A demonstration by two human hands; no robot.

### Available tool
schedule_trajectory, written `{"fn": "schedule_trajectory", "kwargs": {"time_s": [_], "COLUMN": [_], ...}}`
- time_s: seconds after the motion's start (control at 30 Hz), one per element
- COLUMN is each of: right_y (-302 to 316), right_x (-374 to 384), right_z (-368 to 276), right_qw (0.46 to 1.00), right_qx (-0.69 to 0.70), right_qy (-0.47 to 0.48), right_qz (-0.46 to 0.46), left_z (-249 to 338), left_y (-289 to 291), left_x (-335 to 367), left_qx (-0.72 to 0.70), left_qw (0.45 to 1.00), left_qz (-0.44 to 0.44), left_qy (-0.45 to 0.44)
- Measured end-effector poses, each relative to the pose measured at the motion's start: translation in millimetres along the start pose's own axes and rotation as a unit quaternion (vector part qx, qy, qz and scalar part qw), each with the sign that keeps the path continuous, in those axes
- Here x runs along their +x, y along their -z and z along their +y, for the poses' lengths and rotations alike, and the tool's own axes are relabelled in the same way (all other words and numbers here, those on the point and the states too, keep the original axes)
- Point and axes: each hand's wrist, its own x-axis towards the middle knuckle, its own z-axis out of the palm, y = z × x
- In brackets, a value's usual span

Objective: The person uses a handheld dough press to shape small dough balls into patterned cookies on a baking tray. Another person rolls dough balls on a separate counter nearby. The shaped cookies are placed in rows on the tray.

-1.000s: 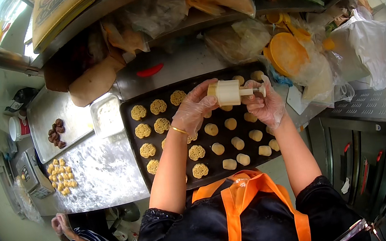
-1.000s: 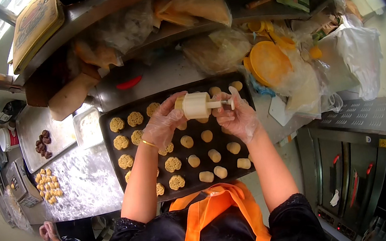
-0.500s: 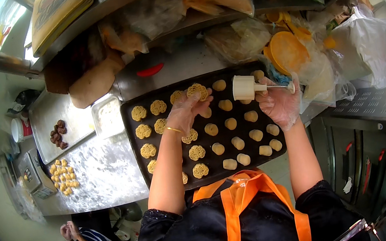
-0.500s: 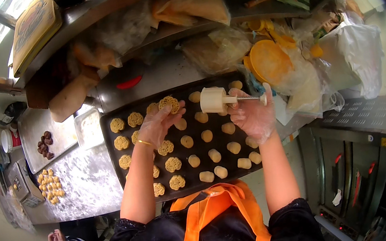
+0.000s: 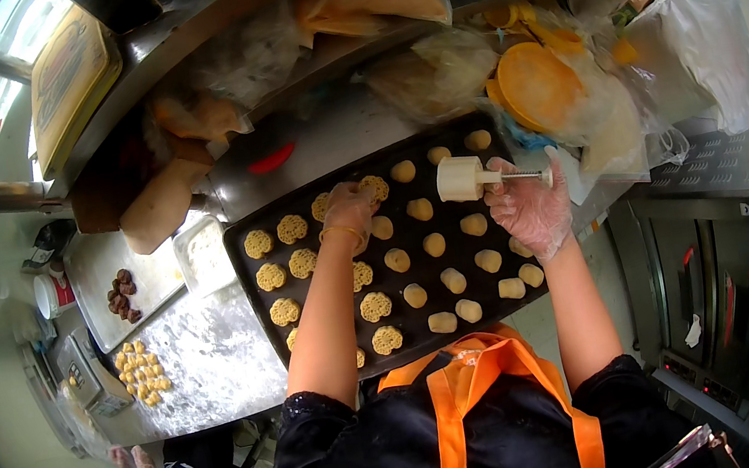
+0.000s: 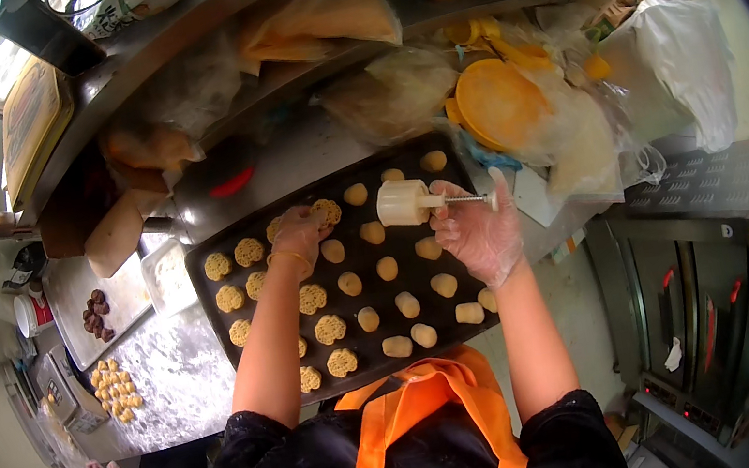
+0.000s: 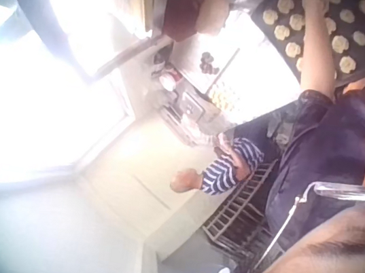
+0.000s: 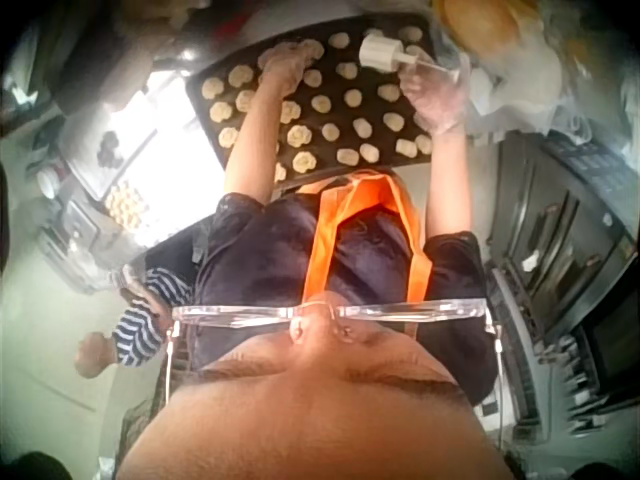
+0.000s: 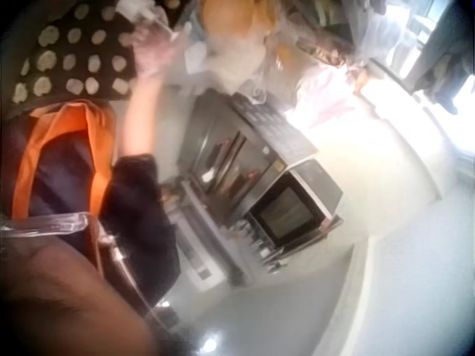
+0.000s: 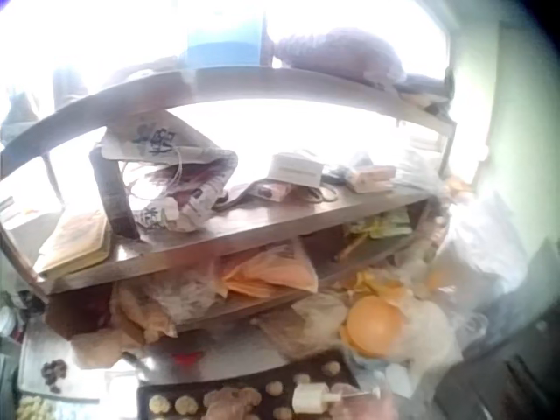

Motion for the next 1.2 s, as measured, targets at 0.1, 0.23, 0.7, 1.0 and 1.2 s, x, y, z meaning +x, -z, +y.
{"fn": "schedule_trajectory", "kwargs": {"time_s": [0.1,0.23,0.7,1.0,1.2], "right_y": [1,-3,-21,-1,3], "right_x": [-4,-4,32,54,68], "right_z": [-2,4,97,136,161], "right_qw": [1.000,0.999,0.938,0.932,0.864], "right_qx": [0.005,-0.018,-0.267,-0.303,-0.415], "right_qy": [0.005,-0.013,-0.087,-0.062,-0.087], "right_qz": [0.012,0.028,0.202,0.190,0.270], "left_z": [13,27,28,-29,-58], "left_y": [-4,-2,70,107,120], "left_x": [-8,-18,-88,-138,-140], "left_qx": [0.003,0.203,0.149,-0.077,-0.129], "left_qw": [1.000,0.978,0.977,0.984,0.978], "left_qz": [-0.011,0.056,0.083,0.155,0.160], "left_qy": [0.025,-0.016,-0.129,-0.044,-0.046]}}
